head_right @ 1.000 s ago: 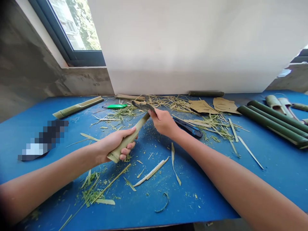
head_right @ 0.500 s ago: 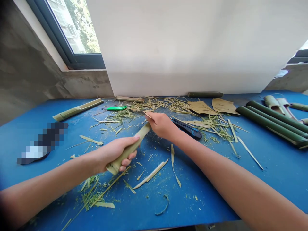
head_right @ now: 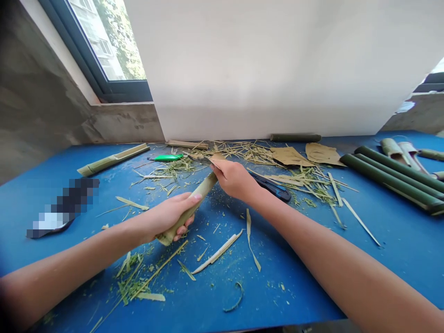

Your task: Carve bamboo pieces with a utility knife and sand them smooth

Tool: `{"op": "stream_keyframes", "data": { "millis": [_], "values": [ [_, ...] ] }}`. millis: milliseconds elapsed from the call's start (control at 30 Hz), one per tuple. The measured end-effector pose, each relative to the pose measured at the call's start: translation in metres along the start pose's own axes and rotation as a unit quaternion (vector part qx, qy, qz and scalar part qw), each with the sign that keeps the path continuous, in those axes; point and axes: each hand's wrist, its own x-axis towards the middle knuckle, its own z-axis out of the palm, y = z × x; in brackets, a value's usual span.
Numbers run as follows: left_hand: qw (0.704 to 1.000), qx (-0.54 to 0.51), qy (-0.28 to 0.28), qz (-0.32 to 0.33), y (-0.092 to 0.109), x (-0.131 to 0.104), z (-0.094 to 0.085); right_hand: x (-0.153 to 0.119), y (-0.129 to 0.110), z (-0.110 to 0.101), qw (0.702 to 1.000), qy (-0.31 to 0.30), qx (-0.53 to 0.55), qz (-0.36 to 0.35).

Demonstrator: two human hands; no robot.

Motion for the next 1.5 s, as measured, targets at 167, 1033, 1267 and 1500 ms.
{"op": "stream_keyframes", "data": {
  "millis": [167,1033,1267,1500],
  "values": [
    [0.996,0.060,0.038,0.046,0.000,0.001,0.000,-0.001,0.000,-0.004,0.999,0.027,0.014,0.016],
    [1.000,-0.007,-0.002,0.023,0.003,0.001,-0.013,-0.002,0.012,-0.001,0.997,0.067,-0.028,0.026],
    [0.998,-0.064,-0.001,0.005,0.006,0.003,-0.010,-0.001,0.014,0.001,0.997,0.067,-0.017,0.028],
    [0.997,-0.062,-0.039,0.011,0.004,-0.004,0.002,0.000,0.018,0.000,0.996,0.084,-0.030,0.019]
  ]
}}
